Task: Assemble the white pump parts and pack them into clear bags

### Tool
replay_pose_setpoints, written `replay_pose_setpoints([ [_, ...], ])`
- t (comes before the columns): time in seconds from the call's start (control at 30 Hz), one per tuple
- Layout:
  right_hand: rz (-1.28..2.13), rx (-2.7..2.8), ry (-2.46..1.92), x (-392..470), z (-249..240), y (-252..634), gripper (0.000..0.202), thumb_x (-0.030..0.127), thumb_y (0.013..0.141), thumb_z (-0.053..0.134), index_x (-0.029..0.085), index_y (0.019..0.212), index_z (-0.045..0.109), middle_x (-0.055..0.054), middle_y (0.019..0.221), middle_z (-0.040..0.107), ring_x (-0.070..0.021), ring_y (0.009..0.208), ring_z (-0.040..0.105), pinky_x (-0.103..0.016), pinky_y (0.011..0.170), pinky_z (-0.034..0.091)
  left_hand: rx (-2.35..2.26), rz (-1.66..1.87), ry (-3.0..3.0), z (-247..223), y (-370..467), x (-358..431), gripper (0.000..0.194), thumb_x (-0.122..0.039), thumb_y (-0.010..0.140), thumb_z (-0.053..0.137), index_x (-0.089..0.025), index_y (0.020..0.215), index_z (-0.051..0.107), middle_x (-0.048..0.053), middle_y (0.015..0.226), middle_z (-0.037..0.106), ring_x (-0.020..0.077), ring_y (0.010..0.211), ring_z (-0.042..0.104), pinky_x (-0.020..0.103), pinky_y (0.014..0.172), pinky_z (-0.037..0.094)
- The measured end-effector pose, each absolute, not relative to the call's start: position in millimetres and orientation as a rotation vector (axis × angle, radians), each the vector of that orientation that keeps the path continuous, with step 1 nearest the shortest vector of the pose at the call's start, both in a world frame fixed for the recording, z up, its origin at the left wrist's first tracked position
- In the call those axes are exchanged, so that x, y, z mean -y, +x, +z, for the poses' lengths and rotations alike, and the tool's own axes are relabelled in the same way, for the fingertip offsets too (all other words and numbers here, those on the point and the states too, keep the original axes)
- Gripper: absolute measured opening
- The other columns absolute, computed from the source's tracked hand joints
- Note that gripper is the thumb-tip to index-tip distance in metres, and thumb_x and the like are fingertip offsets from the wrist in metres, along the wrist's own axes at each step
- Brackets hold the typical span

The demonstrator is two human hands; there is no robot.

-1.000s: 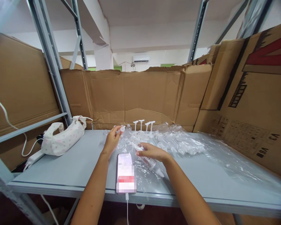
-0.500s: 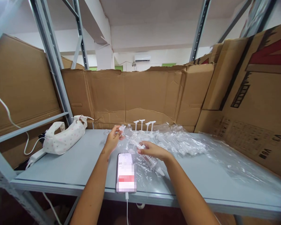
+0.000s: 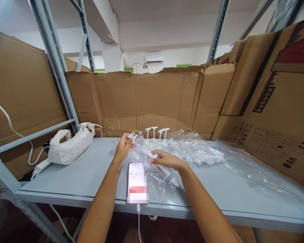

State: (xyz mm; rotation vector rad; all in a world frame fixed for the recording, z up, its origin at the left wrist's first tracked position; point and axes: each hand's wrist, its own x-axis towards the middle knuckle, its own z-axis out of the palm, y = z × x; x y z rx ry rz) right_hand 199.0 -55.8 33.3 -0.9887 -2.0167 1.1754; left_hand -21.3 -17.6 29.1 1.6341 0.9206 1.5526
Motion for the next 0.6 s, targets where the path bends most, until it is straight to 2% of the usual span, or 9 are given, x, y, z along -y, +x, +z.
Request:
replay_pose_setpoints([
  [0.23, 1.099, 2.004, -1.031, 54.3, 35.1, 202.7, 0.035, 0.049, 0.071, 0.061, 0.019, 0.090, 0.061, -0.004, 0.085, 0.061, -0.0180, 0.073, 0.058, -0.031, 0.062, 0.047, -1.169, 1.684, 1.880, 31.5, -25.7, 22.9, 0.024, -0.039, 0.085, 0.044, -0.021, 0.101, 0.050, 0.004, 0.091, 0.063, 0.0178, 0.090, 0.059, 0.031, 0.083, 0.042],
  [0.4, 1.077, 2.016, -1.068, 52.4, 35.4, 206.6, 0.037, 0.048, 0.073, 0.060, 0.019, 0.096, 0.060, -0.005, 0.091, 0.061, -0.0189, 0.080, 0.058, -0.032, 0.067, 0.047, -1.494, 1.443, 2.219, 37.1, -34.3, 27.6, 0.023, -0.030, 0.085, 0.042, -0.023, 0.103, 0.054, 0.007, 0.095, 0.063, 0.0220, 0.093, 0.056, 0.035, 0.084, 0.039],
  [0.6, 1.069, 2.047, -1.067, 52.7, 34.7, 204.7, 0.036, 0.049, 0.073, 0.059, 0.019, 0.093, 0.059, -0.005, 0.090, 0.061, -0.0188, 0.080, 0.058, -0.032, 0.068, 0.047, -1.434, 1.310, 2.209, 33.7, -32.5, 26.2, 0.026, -0.028, 0.086, 0.039, -0.024, 0.109, 0.051, 0.005, 0.091, 0.064, 0.0196, 0.087, 0.058, 0.032, 0.078, 0.041],
])
